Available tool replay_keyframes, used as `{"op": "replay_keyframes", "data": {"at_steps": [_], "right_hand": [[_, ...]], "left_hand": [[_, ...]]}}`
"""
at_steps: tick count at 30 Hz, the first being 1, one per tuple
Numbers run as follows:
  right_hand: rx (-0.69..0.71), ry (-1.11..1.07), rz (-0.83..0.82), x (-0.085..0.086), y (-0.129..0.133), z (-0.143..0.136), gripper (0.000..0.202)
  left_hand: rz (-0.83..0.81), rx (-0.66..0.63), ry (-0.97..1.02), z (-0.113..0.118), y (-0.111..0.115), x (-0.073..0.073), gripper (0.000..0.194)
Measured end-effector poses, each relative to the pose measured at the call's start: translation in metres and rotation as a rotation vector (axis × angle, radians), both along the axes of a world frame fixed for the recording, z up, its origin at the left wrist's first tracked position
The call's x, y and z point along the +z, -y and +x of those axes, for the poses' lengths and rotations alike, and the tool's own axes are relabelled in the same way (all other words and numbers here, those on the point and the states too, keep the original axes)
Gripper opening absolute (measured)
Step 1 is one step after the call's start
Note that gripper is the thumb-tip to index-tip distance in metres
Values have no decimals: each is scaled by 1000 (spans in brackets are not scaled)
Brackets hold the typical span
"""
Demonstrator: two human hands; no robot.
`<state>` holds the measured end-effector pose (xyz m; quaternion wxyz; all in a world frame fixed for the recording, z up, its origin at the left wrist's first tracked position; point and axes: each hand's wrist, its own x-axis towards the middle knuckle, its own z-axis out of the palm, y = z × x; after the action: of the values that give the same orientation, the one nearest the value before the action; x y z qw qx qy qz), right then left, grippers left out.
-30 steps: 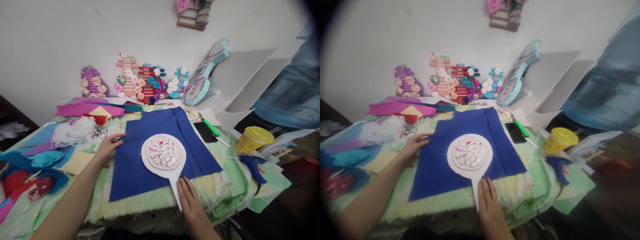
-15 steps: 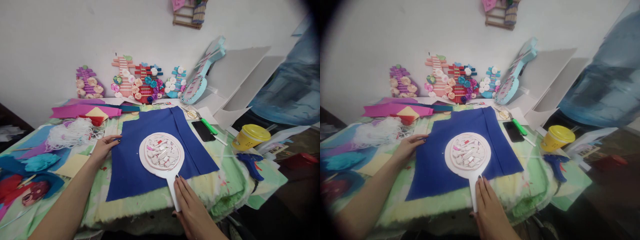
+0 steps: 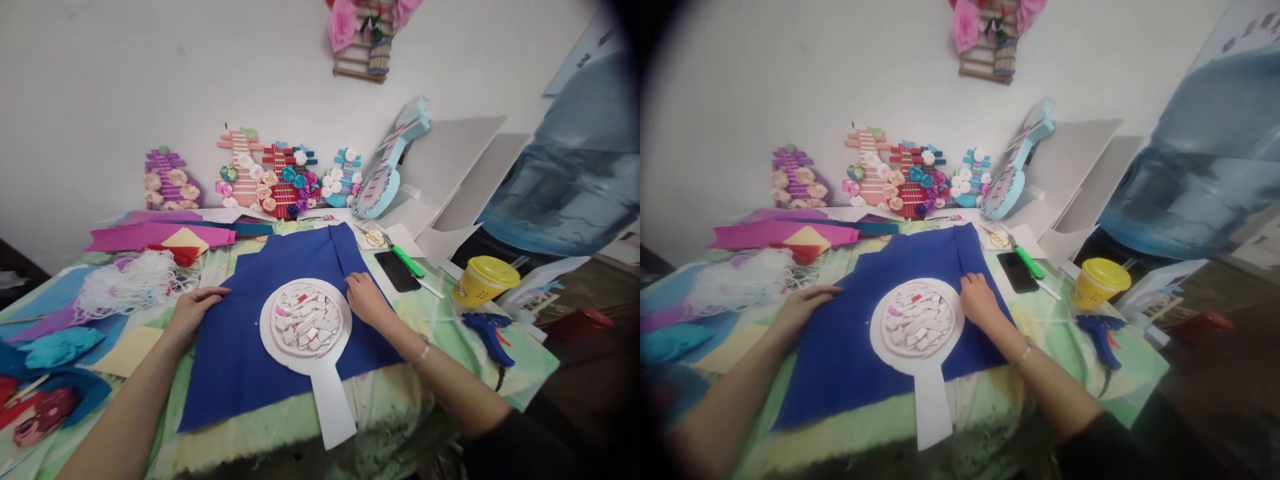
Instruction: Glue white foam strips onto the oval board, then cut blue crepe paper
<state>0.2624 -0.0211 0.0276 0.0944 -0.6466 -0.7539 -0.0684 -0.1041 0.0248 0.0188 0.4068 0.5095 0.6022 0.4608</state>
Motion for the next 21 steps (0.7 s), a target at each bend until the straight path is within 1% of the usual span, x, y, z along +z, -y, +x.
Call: {"op": "replay_keyframes", "data": {"at_steps": [2, 4, 6, 8, 12, 15, 18, 21], "right_hand": [[-50, 30, -6, 1, -34, -1, 30], [-85, 57, -12, 2, -60, -5, 32], [-115, 82, -16, 2, -80, -9, 37], [-149, 103, -17, 1, -94, -15, 38], [-231, 132, -24, -3, -113, -22, 33], [-261, 143, -33, -4, -121, -22, 31], [-256, 139, -31, -3, -124, -16, 30], [-221, 121, -24, 2, -125, -4, 30]], "left_hand": [[7, -14, -44, 1, 0, 0, 29], [-12, -22, -63, 1, 0, -1, 29], [-25, -29, -81, 1, -1, -2, 30], [-6, -46, -109, 0, -2, -3, 28], [20, -94, -153, -1, -5, -5, 26], [28, -106, -179, -2, -7, -7, 23], [29, -122, -180, -4, -10, -11, 23], [15, -145, -181, -9, -13, -15, 24]]}}
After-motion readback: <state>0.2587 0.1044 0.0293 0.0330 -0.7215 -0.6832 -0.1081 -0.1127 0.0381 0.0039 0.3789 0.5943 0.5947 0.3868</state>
